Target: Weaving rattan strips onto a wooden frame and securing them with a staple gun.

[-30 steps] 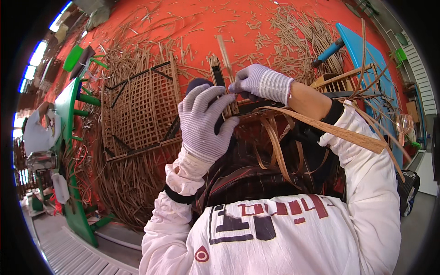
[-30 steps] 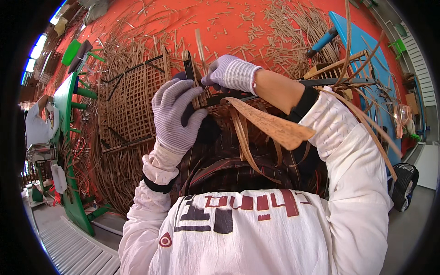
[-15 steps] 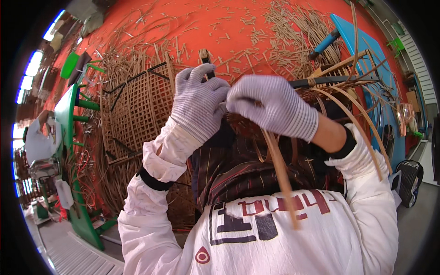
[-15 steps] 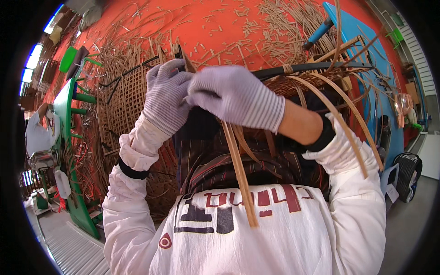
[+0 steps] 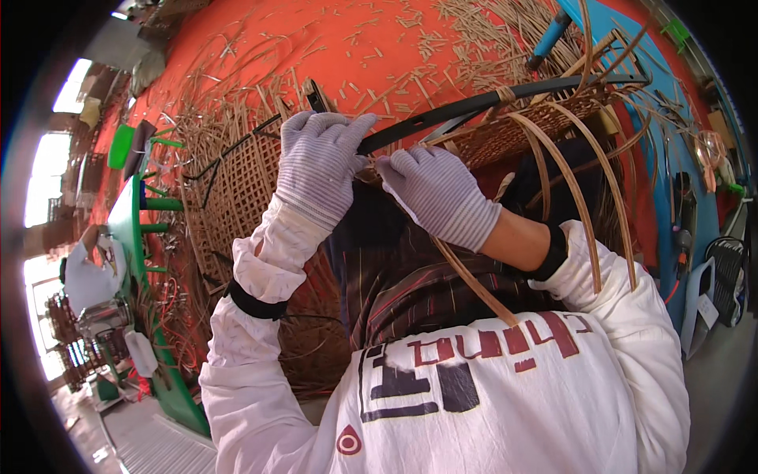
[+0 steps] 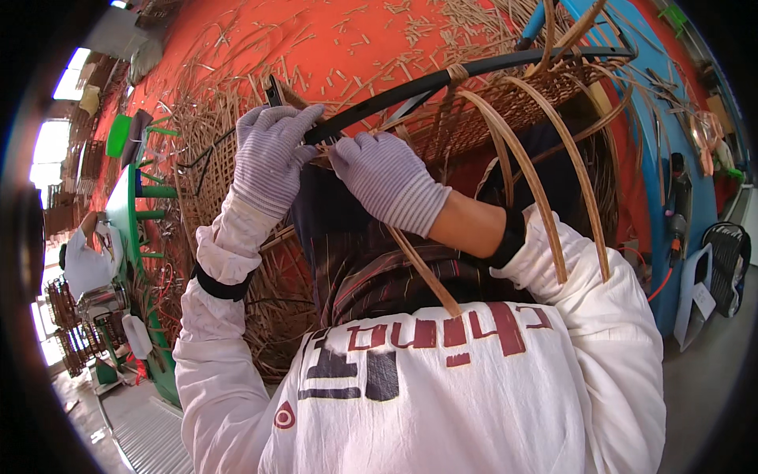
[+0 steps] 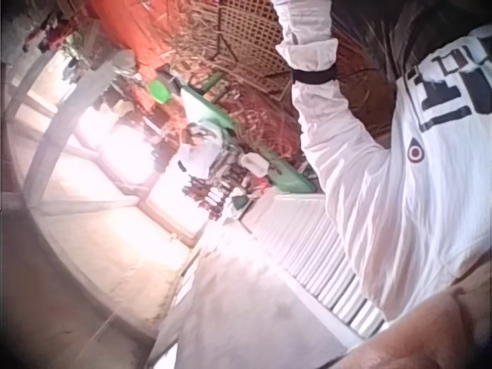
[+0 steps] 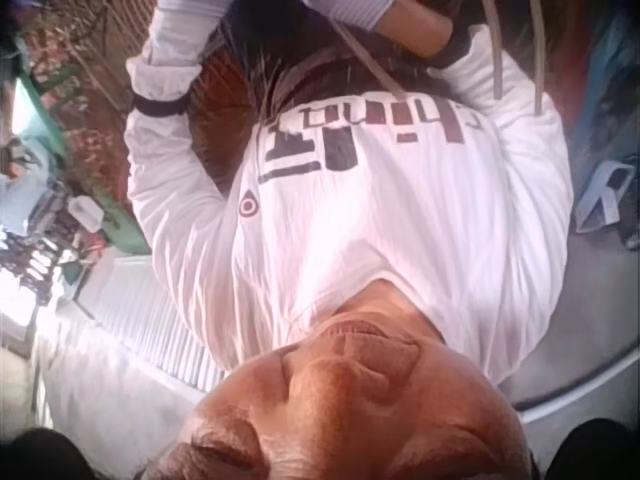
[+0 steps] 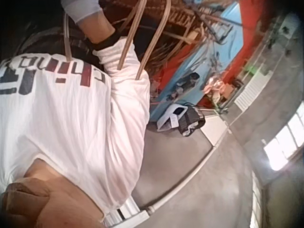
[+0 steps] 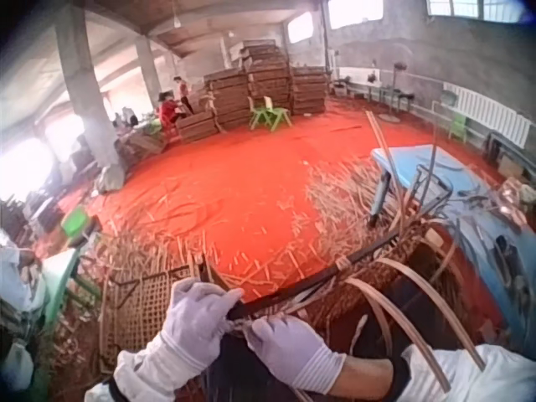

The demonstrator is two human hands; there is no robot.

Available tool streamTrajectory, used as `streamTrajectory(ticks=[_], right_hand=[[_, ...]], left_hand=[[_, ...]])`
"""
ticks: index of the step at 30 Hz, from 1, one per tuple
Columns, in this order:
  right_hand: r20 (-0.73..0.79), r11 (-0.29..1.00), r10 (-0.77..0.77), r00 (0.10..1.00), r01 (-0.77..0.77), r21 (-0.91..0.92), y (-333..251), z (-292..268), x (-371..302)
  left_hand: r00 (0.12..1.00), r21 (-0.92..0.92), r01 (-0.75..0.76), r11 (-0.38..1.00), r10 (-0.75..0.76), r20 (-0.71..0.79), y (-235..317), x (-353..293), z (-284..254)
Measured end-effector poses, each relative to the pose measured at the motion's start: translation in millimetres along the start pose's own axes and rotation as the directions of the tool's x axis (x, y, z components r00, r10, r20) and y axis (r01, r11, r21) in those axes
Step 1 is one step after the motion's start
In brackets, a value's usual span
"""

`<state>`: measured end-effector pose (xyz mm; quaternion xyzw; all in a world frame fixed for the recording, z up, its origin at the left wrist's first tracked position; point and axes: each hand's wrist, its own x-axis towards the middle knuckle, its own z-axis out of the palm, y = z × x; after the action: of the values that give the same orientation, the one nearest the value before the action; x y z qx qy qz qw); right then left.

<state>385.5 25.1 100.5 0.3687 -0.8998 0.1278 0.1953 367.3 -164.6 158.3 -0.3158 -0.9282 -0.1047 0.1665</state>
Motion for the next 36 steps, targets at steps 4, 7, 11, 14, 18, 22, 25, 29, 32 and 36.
streamTrajectory(ticks=[4, 7, 11, 14, 18, 22, 25, 29, 32, 36], right_hand=[[0.027, 0.961, 0.130, 0.991, -0.133, 0.241, 4, -4, 8], [-0.006, 0.934, 0.200, 0.980, -0.189, 0.304, 2, 2, 9], [0.054, 0.910, 0.311, 0.949, -0.313, 0.270, -5, 4, 14], [0.080, 0.870, 0.370, 0.925, -0.376, 0.320, -11, 3, 16], [0.371, 0.833, 0.409, 0.834, -0.508, 0.222, -11, 7, 32], [0.472, 0.519, 0.420, 0.775, -0.632, 0.576, -4, -8, 46], [0.719, 0.123, 0.341, 0.605, -0.787, 0.604, -2, -8, 49], [0.715, -0.096, 0.383, 0.586, -0.744, 0.661, -1, -8, 46], [0.747, -0.076, 0.372, 0.551, -0.784, 0.616, 1, -6, 50], [0.694, 0.008, 0.343, 0.632, -0.741, 0.671, 9, -1, 47]], left_hand=[[1.000, -0.015, -0.013, 1.000, 0.012, -0.018, -3, -1, 5], [0.995, -0.021, -0.061, 0.998, 0.060, -0.080, -9, -3, 12], [0.991, -0.030, -0.048, 0.998, 0.044, -0.128, -7, -4, 15], [0.987, -0.055, -0.050, 0.997, 0.041, -0.159, -6, -4, 18], [0.985, -0.062, -0.050, 0.997, 0.039, -0.169, -4, -3, 17], [0.978, -0.067, -0.037, 0.997, 0.023, -0.207, -5, -6, 19], [0.975, -0.077, -0.047, 0.996, 0.029, -0.221, -7, -7, 21], [0.975, -0.101, -0.050, 0.994, 0.027, -0.221, -8, -6, 21], [0.972, -0.091, -0.052, 0.994, 0.029, -0.233, -10, -8, 23], [0.974, -0.077, -0.031, 0.997, 0.013, -0.227, -10, -8, 26]])
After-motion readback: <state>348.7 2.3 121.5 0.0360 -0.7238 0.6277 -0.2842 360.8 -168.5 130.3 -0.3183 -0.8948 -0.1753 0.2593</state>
